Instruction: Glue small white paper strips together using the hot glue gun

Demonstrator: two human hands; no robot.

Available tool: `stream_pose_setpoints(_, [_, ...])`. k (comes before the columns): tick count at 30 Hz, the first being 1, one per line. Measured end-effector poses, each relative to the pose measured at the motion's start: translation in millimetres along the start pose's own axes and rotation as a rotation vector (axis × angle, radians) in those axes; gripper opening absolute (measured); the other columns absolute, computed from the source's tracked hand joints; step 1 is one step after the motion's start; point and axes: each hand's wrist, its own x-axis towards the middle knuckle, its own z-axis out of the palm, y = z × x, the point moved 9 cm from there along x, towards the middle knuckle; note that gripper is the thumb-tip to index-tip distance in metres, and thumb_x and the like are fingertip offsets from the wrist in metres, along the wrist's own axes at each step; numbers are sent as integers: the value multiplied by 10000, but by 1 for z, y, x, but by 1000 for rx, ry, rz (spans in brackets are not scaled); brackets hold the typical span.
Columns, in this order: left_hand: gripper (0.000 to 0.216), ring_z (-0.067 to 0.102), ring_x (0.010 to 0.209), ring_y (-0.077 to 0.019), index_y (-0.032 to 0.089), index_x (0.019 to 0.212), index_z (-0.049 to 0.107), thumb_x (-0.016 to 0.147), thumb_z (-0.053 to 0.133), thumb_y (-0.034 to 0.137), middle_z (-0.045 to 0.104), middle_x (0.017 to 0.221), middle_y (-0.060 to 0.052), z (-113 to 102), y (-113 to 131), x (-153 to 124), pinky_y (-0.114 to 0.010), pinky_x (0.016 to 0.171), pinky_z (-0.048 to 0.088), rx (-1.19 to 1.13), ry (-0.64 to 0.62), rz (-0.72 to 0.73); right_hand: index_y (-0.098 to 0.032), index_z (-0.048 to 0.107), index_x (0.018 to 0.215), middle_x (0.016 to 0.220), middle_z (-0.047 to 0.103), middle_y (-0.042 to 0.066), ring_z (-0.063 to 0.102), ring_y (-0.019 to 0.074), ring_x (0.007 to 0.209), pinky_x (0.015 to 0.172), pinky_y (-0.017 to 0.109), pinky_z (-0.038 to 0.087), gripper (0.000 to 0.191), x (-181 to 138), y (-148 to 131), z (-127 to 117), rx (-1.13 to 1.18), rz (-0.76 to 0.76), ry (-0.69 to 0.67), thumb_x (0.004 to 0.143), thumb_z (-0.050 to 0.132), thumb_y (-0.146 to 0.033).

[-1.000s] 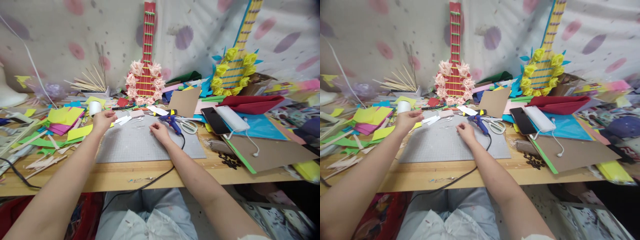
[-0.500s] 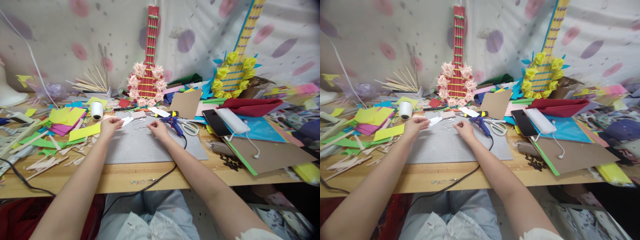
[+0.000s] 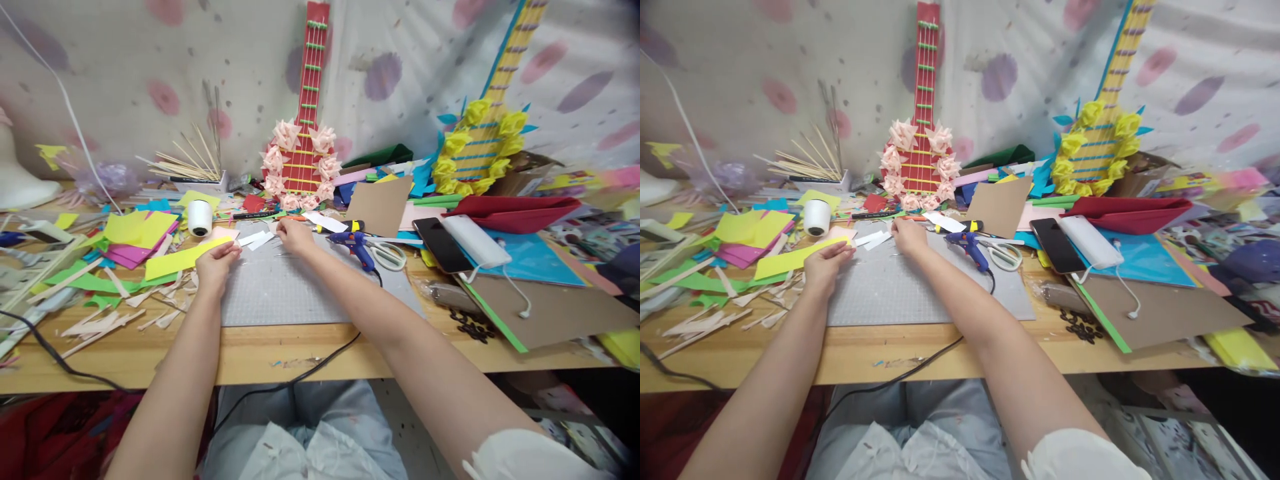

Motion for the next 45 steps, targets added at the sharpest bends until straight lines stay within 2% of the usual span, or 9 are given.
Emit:
stream_pose_setpoints(8, [249, 638, 672, -134, 101, 789, 642, 553, 691, 162, 656, 747, -66, 2, -2, 0, -308, 719, 528, -49, -3, 2, -155, 466, 1105, 1031, 591, 90, 433, 227, 1004, 820, 333, 327, 364, 3, -47, 20, -238, -419, -28, 765, 391, -49])
stream_pose_setpoints(16, [261, 551, 465, -100, 114, 677, 611, 495, 722, 265, 596, 560, 0, -6, 0, 1, -243, 516, 486, 72, 93, 22, -129, 519, 1031, 907, 622, 125, 443, 237, 982, 819, 340, 321, 274, 10, -51, 30, -307, -432, -48, 812, 360, -83])
stream_pose_setpoints(21, [243, 507, 469, -77, 130, 711, 627, 575, 655, 330, 564, 553, 26, -6, 5, 2, -213, 502, 457, 147, 74, 91, -170, 526, 989, 910, 629, 67, 491, 190, 949, 813, 310, 366, 250, 7, -35, 7, 36, -251, 20, 767, 436, -99])
stream_pose_setpoints(26, [248, 470, 424, -68, 124, 635, 594, 551, 674, 343, 546, 528, 27, -6, 7, 0, -203, 447, 412, 261, 101, 99, -156, 512, 837, 762, 594, 18, 550, 103, 662, 619, 224, 429, 177, -21, 26, -3, 672, 248, -182, 672, 554, -106])
stream_pose_setpoints(29, [256, 484, 431, -76, 132, 614, 568, 514, 703, 325, 559, 553, 24, -9, 8, -2, -211, 442, 418, 248, 146, 109, -156, 493, 823, 614, 538, -15, 511, 77, 540, 532, 196, 405, 189, -49, 59, -6, 801, 447, -268, 659, 554, -82])
stream_pose_setpoints(33, [219, 526, 471, -93, 132, 651, 611, 572, 666, 329, 573, 551, 10, -4, 5, -1, -233, 519, 459, 286, 105, 127, -154, 479, 838, 552, 523, -22, 496, 91, 493, 484, 201, 376, 230, -73, 90, -1, 662, 511, -289, 638, 553, -69])
stream_pose_setpoints(36, [225, 581, 551, -112, 124, 747, 640, 635, 606, 316, 616, 628, -19, 3, 1, -1, -254, 592, 486, 289, 36, 138, -179, 486, 886, 672, 581, 0, 534, 119, 570, 549, 237, 409, 268, -78, 98, 0, 451, 456, -212, 638, 579, -144])
stream_pose_setpoints(40, [259, 618, 662, -128, 122, 851, 635, 674, 555, 294, 646, 760, -53, 8, 4, -5, -282, 650, 500, 202, -5, 165, -185, 475, 996, 899, 590, 54, 560, 169, 805, 734, 290, 422, 317, -84, 84, -16, 156, 279, -52, 689, 546, -221])
stream_pose_setpoints(45, [283, 547, 566, -114, 137, 702, 602, 558, 683, 367, 581, 613, -4, 1, 16, -12, -272, 615, 461, 495, 118, 204, -163, 475, 1043, 1052, 517, 118, 545, 197, 874, 761, 302, 404, 314, -97, 65, -33, -19, 165, -8, 737, 500, -229])
